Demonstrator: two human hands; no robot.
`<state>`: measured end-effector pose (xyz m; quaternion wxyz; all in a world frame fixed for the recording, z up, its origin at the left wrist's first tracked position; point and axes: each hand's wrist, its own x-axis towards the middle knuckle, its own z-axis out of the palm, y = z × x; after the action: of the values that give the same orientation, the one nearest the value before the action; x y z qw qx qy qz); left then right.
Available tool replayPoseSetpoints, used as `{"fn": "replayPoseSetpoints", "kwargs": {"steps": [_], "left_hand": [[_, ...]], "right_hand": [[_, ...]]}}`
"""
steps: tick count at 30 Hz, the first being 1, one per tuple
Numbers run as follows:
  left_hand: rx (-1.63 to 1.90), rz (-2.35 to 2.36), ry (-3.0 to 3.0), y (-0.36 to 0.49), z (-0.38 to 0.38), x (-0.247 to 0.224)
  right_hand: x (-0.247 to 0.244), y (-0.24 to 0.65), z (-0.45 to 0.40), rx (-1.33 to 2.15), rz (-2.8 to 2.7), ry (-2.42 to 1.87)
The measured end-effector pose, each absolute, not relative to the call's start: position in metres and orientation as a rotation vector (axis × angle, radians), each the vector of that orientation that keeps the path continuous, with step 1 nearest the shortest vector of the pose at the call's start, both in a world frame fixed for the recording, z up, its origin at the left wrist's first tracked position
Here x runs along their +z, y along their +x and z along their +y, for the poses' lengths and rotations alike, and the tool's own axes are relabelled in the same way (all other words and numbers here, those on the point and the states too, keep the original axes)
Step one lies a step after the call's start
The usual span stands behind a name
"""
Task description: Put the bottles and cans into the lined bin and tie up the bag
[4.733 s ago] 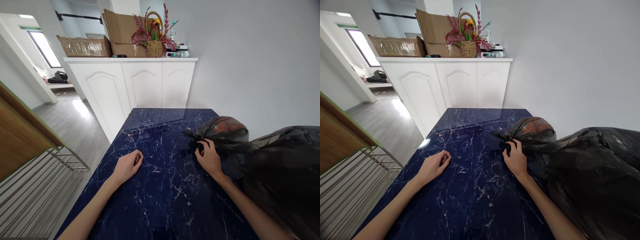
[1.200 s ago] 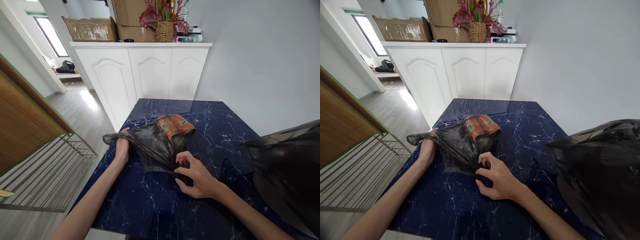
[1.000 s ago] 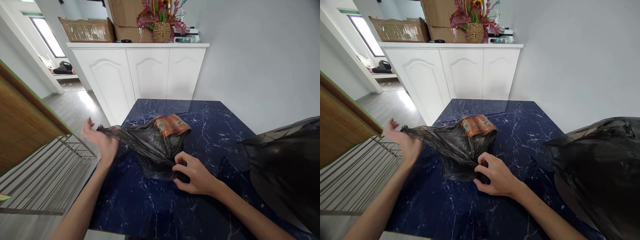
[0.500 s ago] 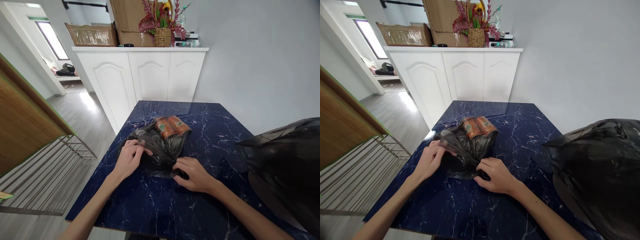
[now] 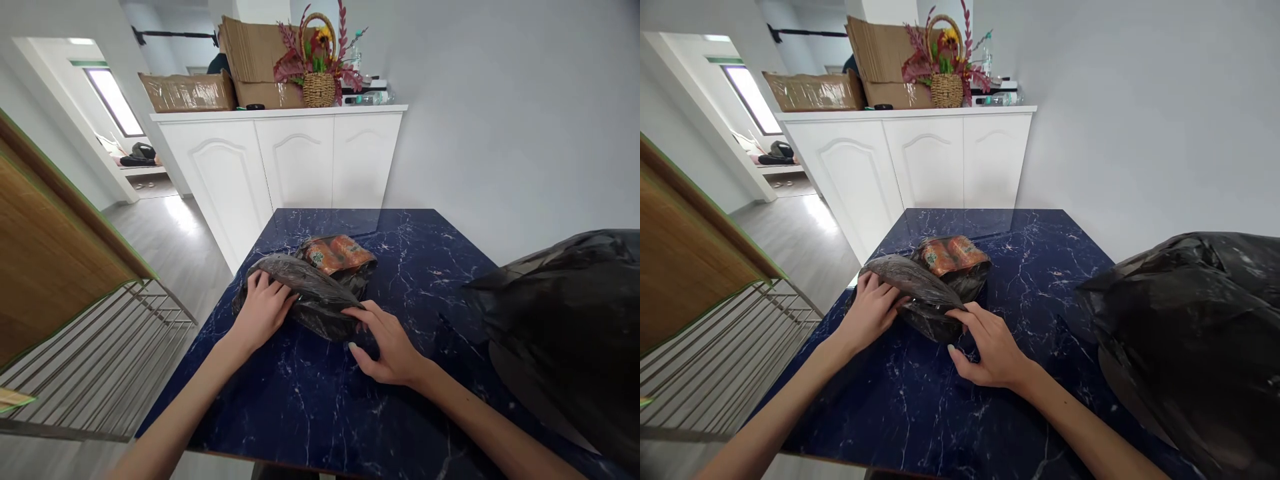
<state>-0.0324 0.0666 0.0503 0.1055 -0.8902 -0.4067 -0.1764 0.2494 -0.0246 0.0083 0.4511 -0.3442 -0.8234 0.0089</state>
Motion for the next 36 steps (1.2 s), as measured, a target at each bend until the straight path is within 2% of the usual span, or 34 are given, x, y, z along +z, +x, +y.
{"fn": "replayPoseSetpoints", "kwargs": {"steps": [3, 13, 23, 25, 32, 36], "left_hand": [[-0.416, -1.156, -2.718, -0.03, 0.08, 0.05], [-0.383, -1.315, -2.632, -0.003, 0.081, 0.028], [-0.367, -1.39, -2.435, -0.039, 0.052, 0.08], [-0.497, -1.402, -2.399, -0.046, 0.045, 0.092], [-1.304, -1.593, -2.398, -0.059, 0.015, 0.126], [-1.622, -1.527, -2.232, -0.067, -0.005, 0.146]], "right_hand": [[0.009, 0.247, -0.025, 0.02, -2.07, -0.828], [0.006, 0.247, -0.02, 0.053, -2.081, -0.856], [0.003, 0.248, -0.016, 0.074, -2.059, -0.897], [0.001, 0.248, -0.017, 0.088, -2.061, -0.902], [0.0, 0.248, -0.019, 0.102, -2.052, -0.917], [-0.001, 0.248, -0.019, 0.109, -1.993, -0.932]]}}
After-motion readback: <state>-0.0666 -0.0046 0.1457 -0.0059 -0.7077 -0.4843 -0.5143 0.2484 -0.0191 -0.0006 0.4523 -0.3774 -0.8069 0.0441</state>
